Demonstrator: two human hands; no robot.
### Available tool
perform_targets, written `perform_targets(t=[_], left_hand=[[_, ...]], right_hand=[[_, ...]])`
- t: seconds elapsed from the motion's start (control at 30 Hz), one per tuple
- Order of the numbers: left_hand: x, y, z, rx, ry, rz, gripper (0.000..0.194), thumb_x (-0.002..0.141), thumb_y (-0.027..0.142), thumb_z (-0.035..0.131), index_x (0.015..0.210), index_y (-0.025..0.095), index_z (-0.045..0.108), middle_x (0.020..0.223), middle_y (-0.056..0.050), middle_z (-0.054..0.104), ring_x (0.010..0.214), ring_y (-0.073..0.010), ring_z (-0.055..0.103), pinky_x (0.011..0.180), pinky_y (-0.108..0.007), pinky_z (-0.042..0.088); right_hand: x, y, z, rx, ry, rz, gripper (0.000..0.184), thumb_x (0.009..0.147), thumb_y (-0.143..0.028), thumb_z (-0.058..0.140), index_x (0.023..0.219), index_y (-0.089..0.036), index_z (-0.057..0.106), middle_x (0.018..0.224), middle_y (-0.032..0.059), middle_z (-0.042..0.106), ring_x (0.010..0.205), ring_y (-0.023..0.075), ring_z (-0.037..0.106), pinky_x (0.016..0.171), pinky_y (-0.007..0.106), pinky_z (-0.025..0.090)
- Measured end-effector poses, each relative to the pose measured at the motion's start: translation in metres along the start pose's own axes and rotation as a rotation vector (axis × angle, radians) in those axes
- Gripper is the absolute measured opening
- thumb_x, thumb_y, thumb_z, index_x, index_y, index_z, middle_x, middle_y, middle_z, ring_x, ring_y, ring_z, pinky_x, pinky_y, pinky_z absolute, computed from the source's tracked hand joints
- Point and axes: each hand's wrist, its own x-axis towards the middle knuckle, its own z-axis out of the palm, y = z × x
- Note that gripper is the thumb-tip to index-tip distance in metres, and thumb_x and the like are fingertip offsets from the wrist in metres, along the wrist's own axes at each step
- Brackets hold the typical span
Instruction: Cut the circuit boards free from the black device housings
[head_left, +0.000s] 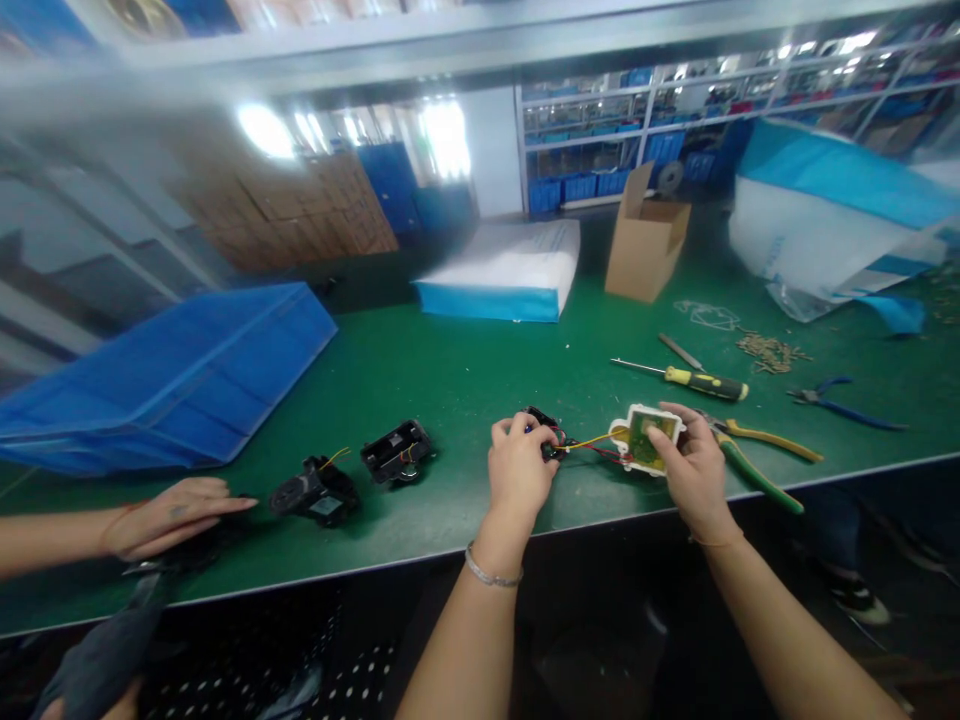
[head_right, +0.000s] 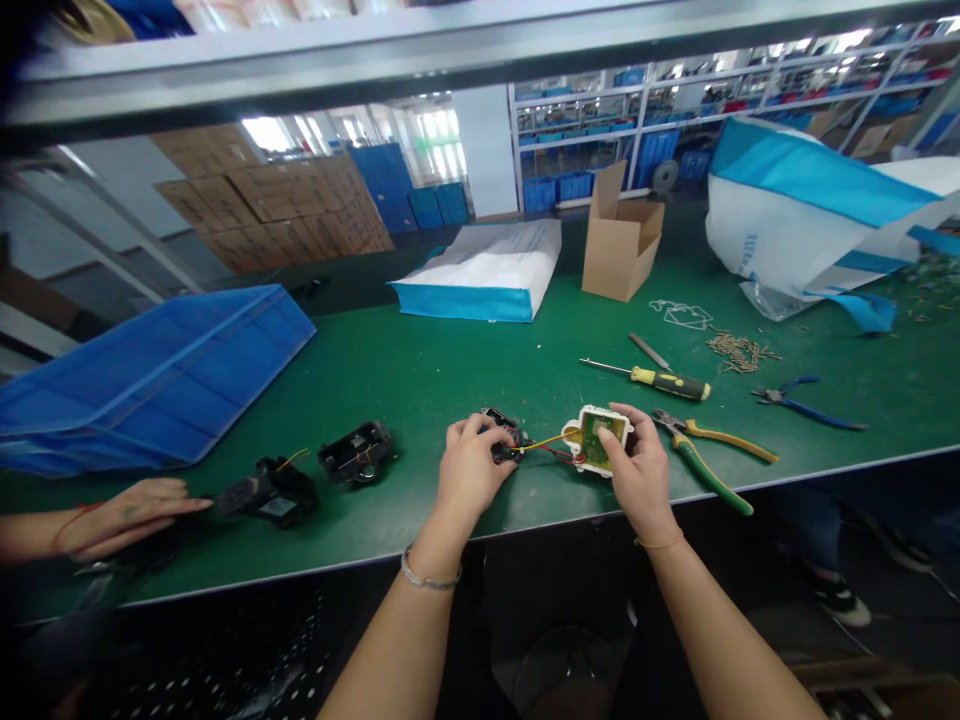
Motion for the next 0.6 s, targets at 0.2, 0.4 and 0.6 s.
perform_targets(t=[0.2, 0.4, 0.6], left_hand=[[-0.004, 0.017, 0.000, 0.077, 0.005, 0.078, 0.011, 0.076, 0.017, 0.065, 0.078, 0.027, 0.067, 0.113, 0.000, 0.055, 0.114, -0.0255, 0.037, 0.083, -0.035, 0.045], [-0.006, 0.033, 0.001, 0.140, -0.025, 0.110, 0.019, 0.086, 0.023, 0.053, 0.081, 0.029, 0.070, 0.116, -0.003, 0.053, 0.118, -0.0290, 0.035, 0.080, -0.038, 0.045], [-0.009, 0.032, 0.001, 0.101, -0.060, 0.067, 0.017, 0.081, 0.024, 0.060, 0.079, 0.034, 0.073, 0.121, -0.002, 0.050, 0.117, -0.0312, 0.034, 0.082, -0.040, 0.047]], right_hand=[[0.000, -0.020, -0.030, -0.220, -0.159, -0.051, 0.041, 0.085, -0.044, 0.059, 0.120, -0.022, 0.058, 0.102, 0.0069, 0.065, 0.081, 0.0214, 0.063, 0.075, 0.038, 0.053], [0.007, -0.001, -0.042, -0.321, -0.289, 0.109, 0.051, 0.084, -0.043, 0.058, 0.129, -0.021, 0.054, 0.103, 0.0071, 0.067, 0.072, 0.0207, 0.062, 0.068, 0.038, 0.054], [0.001, 0.000, -0.047, -0.602, -0.194, -0.125, 0.043, 0.088, -0.042, 0.053, 0.126, -0.021, 0.056, 0.118, 0.0100, 0.062, 0.103, 0.0265, 0.059, 0.094, 0.047, 0.046]])
